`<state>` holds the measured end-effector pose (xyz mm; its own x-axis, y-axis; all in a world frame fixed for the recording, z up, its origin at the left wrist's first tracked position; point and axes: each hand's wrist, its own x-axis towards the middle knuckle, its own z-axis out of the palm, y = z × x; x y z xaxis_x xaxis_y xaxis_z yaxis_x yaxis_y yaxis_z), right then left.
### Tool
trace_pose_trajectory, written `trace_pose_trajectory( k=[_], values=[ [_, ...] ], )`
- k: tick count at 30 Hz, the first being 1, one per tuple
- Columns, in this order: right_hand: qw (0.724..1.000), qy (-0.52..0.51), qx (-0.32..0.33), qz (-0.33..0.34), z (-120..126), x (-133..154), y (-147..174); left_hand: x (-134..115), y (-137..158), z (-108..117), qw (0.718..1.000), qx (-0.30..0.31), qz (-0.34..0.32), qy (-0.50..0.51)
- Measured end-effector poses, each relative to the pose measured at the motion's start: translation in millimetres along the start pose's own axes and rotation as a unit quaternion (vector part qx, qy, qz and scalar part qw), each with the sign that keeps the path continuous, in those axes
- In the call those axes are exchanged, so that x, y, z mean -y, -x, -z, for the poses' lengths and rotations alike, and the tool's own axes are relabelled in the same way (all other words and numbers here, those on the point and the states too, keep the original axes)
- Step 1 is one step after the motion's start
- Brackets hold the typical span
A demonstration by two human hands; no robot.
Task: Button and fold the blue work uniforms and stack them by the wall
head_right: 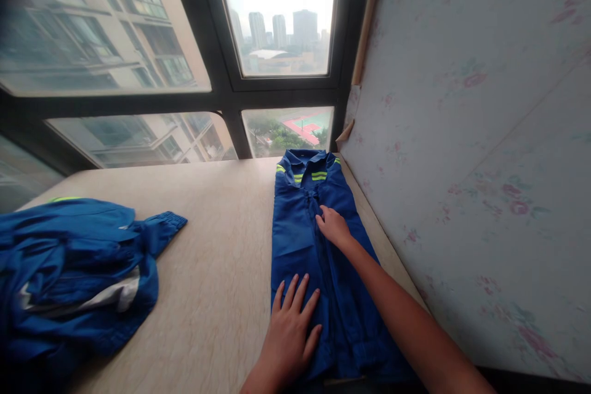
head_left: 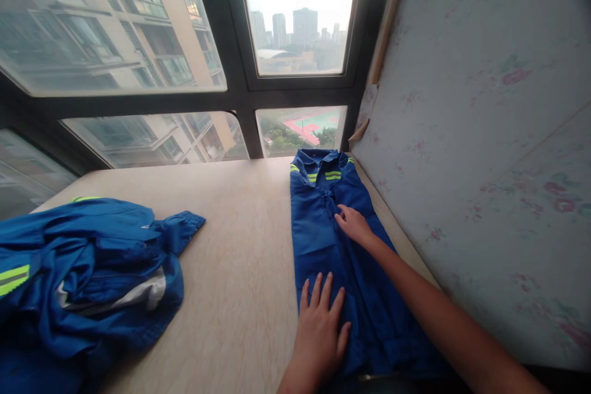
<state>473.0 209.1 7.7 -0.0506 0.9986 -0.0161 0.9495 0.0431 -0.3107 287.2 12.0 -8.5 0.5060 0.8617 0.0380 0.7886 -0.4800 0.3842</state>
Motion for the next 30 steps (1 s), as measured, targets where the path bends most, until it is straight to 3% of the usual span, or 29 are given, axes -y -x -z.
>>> trace_pose_trajectory(
  k=[7,10,16,23,30],
  values=[
    [0.991,0.000,-0.089,0.102,-13.8,-39.3,121.7,3.3,0.3,-5.5,1.000,0.001,-0.002,0.002],
    [0.986,0.055,-0.096,0.123,-29.2,-46.3,149.6,1.6,-0.2,-5.8,1.000,-0.004,0.002,-0.008],
    [0.986,0.096,-0.071,0.112,-47.6,-18.0,136.6,7.4,3.9,-0.9,0.997,-0.029,0.021,-0.061],
    [0.988,0.033,-0.052,0.139,-57.6,29.8,123.4,36.7,31.4,10.0,0.990,-0.042,0.057,-0.121],
    [0.980,-0.050,-0.020,0.189,-54.1,61.3,140.0,56.6,65.4,27.1,0.986,-0.026,0.067,-0.151]
  ],
)
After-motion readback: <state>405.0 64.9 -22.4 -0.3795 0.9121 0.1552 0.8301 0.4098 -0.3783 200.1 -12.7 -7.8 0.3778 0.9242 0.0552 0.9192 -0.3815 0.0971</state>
